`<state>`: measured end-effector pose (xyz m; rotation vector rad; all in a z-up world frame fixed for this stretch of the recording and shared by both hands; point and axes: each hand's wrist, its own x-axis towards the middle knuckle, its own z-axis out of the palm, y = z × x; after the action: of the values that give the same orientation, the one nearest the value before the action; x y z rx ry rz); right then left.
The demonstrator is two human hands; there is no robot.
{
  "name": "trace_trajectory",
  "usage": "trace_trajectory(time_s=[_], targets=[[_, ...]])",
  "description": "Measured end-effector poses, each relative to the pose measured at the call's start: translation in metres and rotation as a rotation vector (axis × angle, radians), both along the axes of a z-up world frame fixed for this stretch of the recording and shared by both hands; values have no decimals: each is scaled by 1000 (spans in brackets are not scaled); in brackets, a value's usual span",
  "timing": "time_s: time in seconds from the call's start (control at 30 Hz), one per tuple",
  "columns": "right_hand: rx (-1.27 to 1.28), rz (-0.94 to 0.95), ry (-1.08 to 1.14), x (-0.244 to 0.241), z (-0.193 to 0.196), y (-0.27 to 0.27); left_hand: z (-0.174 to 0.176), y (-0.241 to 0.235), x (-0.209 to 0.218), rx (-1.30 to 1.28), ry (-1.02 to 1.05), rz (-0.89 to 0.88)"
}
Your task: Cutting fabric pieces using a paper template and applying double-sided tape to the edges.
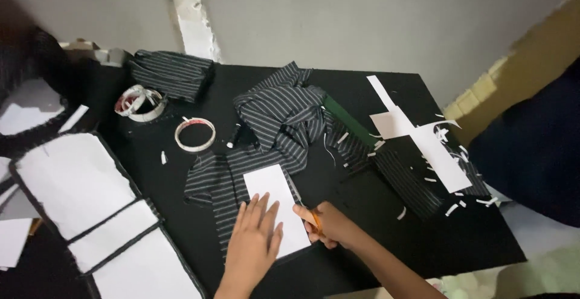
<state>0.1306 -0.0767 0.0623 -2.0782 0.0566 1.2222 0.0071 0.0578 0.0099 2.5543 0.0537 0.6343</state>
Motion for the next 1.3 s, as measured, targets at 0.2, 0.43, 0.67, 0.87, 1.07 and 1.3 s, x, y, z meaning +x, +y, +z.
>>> trace_trajectory(time_s=[0.2,0.43,0.67,0.87,1.07,1.3], targets=[[23,16,-15,-3,7,-1,-3,0,0,9,11,-1],[-55,-36,8,1,-4,0,-1,-1,0,19,15,6],[31,-5,-11,0,-7,-3,1,0,-1,20,-4,3],[31,-12,-15,0,-12,-4,3,-1,-2,15,-4,-3],[112,17,-61,-4,-5,-6,2,-1,-1,30,-19,0],[-18,-27,-17,0,-10,-3,2,-2,-3,14,7,-11]])
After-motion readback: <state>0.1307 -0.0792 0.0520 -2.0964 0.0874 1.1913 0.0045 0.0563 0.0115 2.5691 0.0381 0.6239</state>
